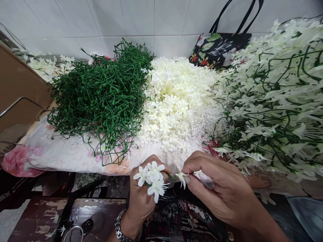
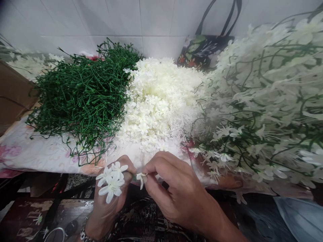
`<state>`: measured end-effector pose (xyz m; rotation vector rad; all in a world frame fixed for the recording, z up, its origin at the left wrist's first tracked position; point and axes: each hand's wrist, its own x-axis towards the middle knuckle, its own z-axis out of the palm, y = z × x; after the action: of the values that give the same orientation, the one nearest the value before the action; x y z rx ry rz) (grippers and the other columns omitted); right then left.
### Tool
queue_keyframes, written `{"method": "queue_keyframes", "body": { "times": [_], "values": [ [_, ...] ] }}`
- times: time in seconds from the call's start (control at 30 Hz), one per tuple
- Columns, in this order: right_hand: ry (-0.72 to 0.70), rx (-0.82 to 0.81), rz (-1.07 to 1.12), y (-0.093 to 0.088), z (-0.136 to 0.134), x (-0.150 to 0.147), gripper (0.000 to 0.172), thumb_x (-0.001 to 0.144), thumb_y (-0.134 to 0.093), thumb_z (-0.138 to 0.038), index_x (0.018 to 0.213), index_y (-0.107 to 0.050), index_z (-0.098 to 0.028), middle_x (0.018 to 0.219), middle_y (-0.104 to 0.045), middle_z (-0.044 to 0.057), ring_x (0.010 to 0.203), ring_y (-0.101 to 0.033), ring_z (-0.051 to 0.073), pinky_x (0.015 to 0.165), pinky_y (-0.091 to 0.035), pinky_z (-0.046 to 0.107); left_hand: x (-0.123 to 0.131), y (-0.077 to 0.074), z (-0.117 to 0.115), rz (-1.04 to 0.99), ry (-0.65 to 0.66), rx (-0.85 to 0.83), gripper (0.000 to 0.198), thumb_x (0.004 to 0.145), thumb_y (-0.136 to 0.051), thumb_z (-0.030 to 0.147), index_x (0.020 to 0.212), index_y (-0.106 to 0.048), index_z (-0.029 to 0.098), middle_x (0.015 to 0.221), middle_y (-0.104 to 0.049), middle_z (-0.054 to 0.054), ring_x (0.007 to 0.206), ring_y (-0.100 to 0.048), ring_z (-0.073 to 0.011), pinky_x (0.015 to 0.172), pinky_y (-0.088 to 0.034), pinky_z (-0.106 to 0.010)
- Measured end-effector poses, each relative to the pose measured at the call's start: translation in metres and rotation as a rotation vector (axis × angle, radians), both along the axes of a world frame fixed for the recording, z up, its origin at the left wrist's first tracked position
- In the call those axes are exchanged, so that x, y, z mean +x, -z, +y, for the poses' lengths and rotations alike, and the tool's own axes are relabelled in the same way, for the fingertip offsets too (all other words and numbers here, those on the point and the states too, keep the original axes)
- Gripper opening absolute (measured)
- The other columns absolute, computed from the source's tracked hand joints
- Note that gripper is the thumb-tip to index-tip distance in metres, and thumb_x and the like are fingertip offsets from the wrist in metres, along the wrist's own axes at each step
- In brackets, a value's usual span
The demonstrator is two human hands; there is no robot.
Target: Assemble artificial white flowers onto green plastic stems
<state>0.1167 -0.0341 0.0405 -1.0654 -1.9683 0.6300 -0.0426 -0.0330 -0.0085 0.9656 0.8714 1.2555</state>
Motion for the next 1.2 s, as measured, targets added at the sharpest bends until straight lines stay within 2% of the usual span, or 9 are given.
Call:
{"method": "queue_keyframes", "body": {
  "times": [0.13,0.23,0.47,0.63,0.83,1.03,1.2],
  "values": [
    [-0.022,-0.001,-0.034,-0.001,-0.001,0.000,0.011,0.083,-0.048,-0.007,0.080,-0.053,-0.017,0.069,-0.055,-0.001,0.064,-0.052,0.006,0.057,-0.041,0.018,0.003,-0.003,0.002,-0.055,-0.035,-0.013,0.013,0.072,-0.062,0.014,0.059,-0.062,0.015,0.057,-0.047,0.004,0.050,-0.038,-0.0065,0.045,-0.030,-0.018],
    [-0.026,-0.001,-0.056,-0.001,-0.001,-0.002,0.011,0.083,-0.048,-0.007,0.080,-0.054,-0.016,0.068,-0.055,-0.001,0.063,-0.052,0.007,0.057,-0.040,0.018,0.002,0.000,0.001,-0.063,-0.059,-0.002,0.011,0.073,-0.061,0.014,0.063,-0.063,0.015,0.057,-0.048,0.004,0.050,-0.039,-0.0065,0.046,-0.031,-0.018],
    [0.008,-0.024,-0.100,0.001,0.001,-0.004,0.011,0.082,-0.048,-0.007,0.079,-0.055,-0.016,0.067,-0.056,-0.002,0.063,-0.051,0.007,0.057,-0.039,0.019,0.000,0.003,0.000,-0.004,-0.025,-0.009,0.010,0.070,-0.063,0.012,0.060,-0.061,0.014,0.056,-0.048,0.003,0.052,-0.039,-0.0077,0.047,-0.032,-0.018],
    [0.031,-0.045,-0.120,0.003,0.001,-0.004,0.012,0.082,-0.049,-0.006,0.077,-0.054,-0.016,0.068,-0.056,-0.002,0.064,-0.051,0.007,0.059,-0.038,0.019,0.001,0.004,0.001,0.025,0.023,-0.050,0.009,0.070,-0.059,0.009,0.064,-0.064,0.014,0.056,-0.054,0.002,0.052,-0.043,-0.0091,0.048,-0.037,-0.019],
    [0.041,-0.053,-0.132,0.011,0.004,-0.005,0.013,0.084,-0.045,-0.007,0.079,-0.054,-0.015,0.072,-0.057,0.000,0.068,-0.052,0.009,0.061,-0.039,0.021,0.005,0.012,0.003,0.002,-0.081,-0.094,0.011,0.062,-0.064,0.004,0.065,-0.065,0.015,0.058,-0.059,0.002,0.055,-0.052,-0.0107,0.057,-0.046,-0.021],
    [0.056,-0.065,-0.087,0.022,0.008,-0.007,0.014,0.083,-0.043,-0.005,0.076,-0.049,-0.015,0.069,-0.053,-0.001,0.063,-0.049,0.007,0.058,-0.038,0.019,0.008,0.016,0.005,-0.094,-0.137,-0.142,0.012,0.057,-0.066,0.005,0.063,-0.065,0.015,0.054,-0.061,0.003,0.048,-0.049,-0.0086,0.048,-0.043,-0.018],
    [0.083,-0.043,-0.084,0.026,0.009,-0.008,0.013,0.081,-0.044,-0.005,0.074,-0.048,-0.015,0.065,-0.050,-0.001,0.059,-0.047,0.007,0.055,-0.037,0.019,0.011,0.011,0.007,-0.075,-0.133,-0.174,0.013,0.054,-0.068,0.004,0.060,-0.064,0.015,0.053,-0.061,0.003,0.048,-0.051,-0.0091,0.049,-0.046,-0.018]
  ]
}}
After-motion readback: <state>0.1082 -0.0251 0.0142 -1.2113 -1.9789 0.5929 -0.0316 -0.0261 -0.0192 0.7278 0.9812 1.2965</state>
